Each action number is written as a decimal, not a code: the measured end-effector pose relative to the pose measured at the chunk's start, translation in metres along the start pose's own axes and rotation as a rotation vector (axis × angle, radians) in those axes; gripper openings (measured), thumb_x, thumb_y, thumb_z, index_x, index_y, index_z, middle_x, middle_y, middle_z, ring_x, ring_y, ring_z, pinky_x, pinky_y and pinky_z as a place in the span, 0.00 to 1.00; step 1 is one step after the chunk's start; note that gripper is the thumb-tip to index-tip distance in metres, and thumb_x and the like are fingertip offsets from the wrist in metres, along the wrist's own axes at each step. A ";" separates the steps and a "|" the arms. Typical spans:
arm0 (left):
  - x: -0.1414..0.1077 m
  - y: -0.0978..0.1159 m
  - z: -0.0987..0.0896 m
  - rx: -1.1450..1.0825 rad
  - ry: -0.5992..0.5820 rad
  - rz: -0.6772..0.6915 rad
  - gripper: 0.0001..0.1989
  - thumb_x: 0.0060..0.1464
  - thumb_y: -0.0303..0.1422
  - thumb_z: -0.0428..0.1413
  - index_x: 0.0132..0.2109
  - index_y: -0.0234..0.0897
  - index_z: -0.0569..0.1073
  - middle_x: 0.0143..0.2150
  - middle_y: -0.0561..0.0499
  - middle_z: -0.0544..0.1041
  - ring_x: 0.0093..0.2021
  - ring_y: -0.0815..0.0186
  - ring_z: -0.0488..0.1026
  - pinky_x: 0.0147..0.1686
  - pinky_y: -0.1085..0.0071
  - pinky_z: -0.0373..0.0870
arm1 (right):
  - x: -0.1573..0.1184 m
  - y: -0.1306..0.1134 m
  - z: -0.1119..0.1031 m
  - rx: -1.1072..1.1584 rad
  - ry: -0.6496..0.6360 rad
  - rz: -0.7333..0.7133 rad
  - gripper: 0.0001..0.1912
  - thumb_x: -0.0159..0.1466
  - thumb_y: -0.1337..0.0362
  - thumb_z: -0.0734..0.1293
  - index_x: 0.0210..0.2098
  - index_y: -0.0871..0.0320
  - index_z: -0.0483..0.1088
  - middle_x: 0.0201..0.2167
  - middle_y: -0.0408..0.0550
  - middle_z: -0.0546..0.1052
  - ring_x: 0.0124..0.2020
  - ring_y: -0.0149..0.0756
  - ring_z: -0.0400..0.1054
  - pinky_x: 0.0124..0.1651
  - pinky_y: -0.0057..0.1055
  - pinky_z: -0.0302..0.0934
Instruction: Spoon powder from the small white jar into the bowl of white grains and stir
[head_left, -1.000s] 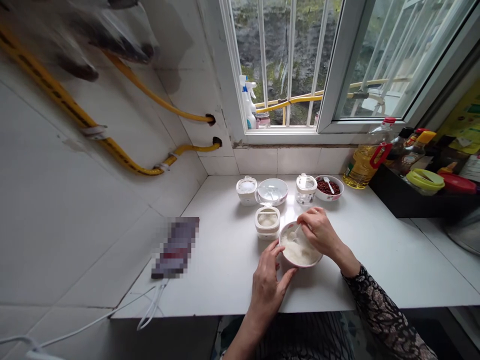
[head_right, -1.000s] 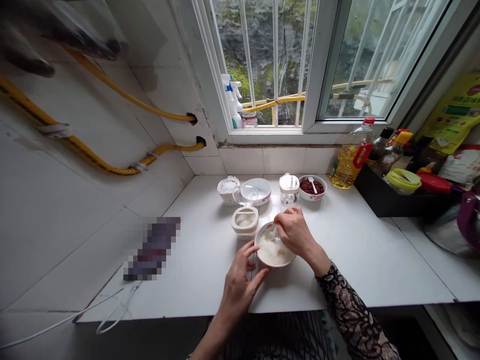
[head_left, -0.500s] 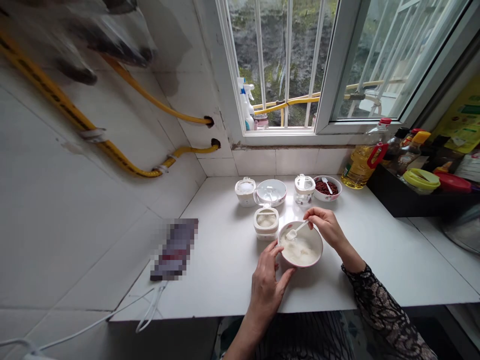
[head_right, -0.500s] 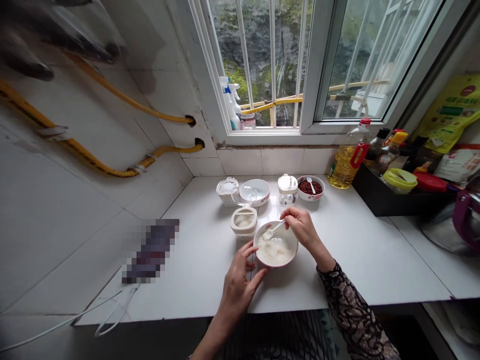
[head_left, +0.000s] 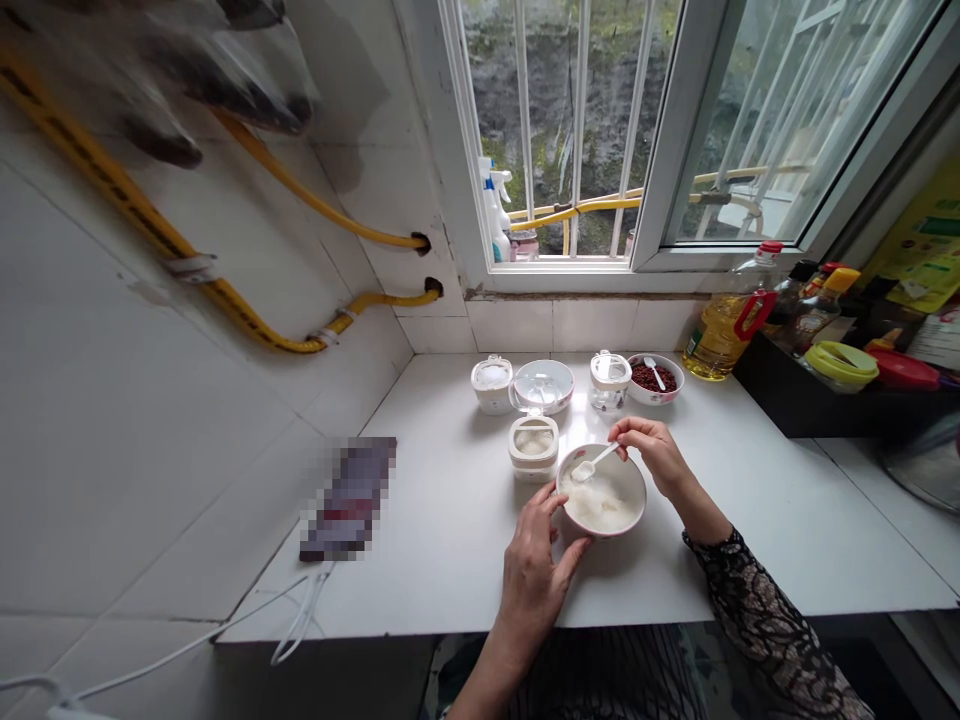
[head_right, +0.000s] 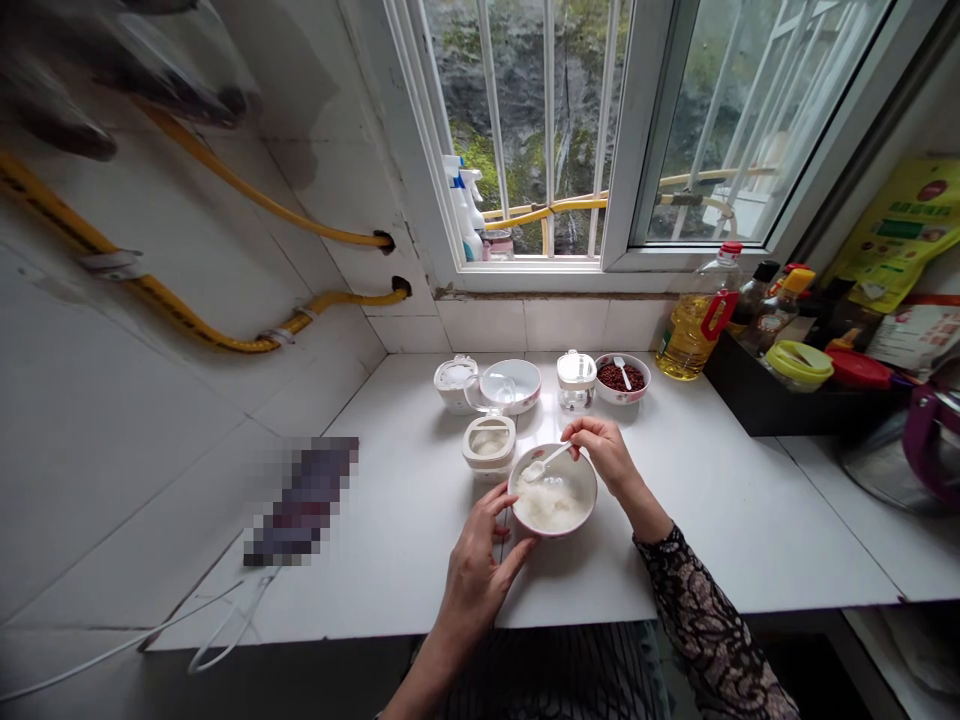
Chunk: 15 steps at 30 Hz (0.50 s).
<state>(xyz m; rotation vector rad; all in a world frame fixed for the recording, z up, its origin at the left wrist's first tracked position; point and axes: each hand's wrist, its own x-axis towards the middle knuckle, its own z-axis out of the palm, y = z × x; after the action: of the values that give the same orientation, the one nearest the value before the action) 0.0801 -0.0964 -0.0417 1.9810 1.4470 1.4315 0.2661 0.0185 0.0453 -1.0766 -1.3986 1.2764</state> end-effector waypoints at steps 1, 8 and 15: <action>0.000 0.000 0.000 -0.001 0.000 -0.001 0.21 0.59 0.27 0.58 0.58 0.43 0.66 0.61 0.40 0.71 0.56 0.54 0.74 0.37 0.65 0.80 | 0.000 0.000 0.000 -0.002 0.000 -0.002 0.06 0.49 0.64 0.65 0.22 0.57 0.74 0.15 0.40 0.69 0.20 0.32 0.60 0.31 0.33 0.58; 0.000 0.000 -0.001 -0.015 -0.005 0.002 0.21 0.59 0.27 0.58 0.58 0.43 0.65 0.62 0.40 0.70 0.56 0.54 0.74 0.37 0.65 0.80 | 0.000 0.001 0.000 0.001 -0.003 0.011 0.06 0.49 0.63 0.65 0.22 0.57 0.74 0.14 0.39 0.68 0.20 0.33 0.60 0.32 0.33 0.58; 0.000 0.000 0.001 -0.008 -0.001 -0.003 0.21 0.59 0.27 0.58 0.58 0.43 0.66 0.61 0.40 0.71 0.56 0.53 0.74 0.36 0.65 0.80 | 0.004 0.001 0.013 0.023 0.063 -0.064 0.07 0.53 0.61 0.67 0.28 0.58 0.75 0.17 0.41 0.72 0.24 0.35 0.66 0.38 0.36 0.63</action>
<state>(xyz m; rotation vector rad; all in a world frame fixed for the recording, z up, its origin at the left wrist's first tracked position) 0.0809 -0.0960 -0.0417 1.9739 1.4407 1.4330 0.2528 0.0200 0.0441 -1.0404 -1.3573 1.1998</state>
